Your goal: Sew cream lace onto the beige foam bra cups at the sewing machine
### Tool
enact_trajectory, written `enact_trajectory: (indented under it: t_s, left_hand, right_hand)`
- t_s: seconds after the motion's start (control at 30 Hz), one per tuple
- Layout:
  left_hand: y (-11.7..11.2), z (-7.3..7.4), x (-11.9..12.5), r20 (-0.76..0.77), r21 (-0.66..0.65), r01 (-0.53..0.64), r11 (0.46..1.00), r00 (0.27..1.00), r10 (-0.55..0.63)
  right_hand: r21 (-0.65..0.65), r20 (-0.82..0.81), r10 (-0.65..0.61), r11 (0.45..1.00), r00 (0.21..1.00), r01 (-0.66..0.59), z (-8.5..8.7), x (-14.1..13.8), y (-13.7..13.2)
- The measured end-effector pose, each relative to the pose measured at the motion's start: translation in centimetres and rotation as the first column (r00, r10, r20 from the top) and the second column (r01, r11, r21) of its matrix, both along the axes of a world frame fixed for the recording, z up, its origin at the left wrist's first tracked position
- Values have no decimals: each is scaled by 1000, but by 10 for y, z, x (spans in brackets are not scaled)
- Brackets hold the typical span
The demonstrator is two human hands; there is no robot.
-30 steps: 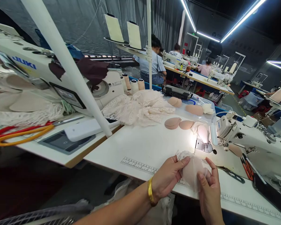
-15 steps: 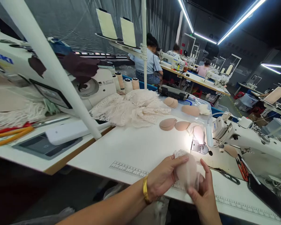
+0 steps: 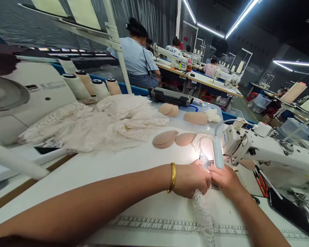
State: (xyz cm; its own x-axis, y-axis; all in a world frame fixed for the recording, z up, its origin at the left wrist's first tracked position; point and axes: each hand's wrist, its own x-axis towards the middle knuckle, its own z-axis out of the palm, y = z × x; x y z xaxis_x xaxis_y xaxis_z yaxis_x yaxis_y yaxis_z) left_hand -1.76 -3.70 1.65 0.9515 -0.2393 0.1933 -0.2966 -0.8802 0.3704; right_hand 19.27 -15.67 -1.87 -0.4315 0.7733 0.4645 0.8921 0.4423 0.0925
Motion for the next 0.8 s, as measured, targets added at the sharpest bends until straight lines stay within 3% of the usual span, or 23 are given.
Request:
enact_trajectory:
  t_s: [0.07, 0.17, 0.33, 0.53, 0.8]
  left_hand:
    - [6, -5, 4, -16, -14, -23, 1000, 1000, 23]
    - [7, -4, 0, -16, -28, -62, 998, 998, 62]
    - [4, -2, -3, 1, -50, -64, 997, 998, 64]
    - [5, -6, -1, 11, -37, -79, 996, 997, 80]
    - [7, -8, 3, 88, -37, -81, 996, 993, 84]
  right_hand:
    - [-59, -93, -44, 998, 995, 38, 1, 2, -6]
    - [-140, -212, -17, 990, 977, -14, 8, 4, -19]
    - [-281, -160, -77, 959, 984, 29, 13, 1, -22]
    - [-260, -112, -174, 955, 978, 141, 6, 3, -19]
    - [-111, -43, -206, 973, 978, 201, 2, 4, -18]
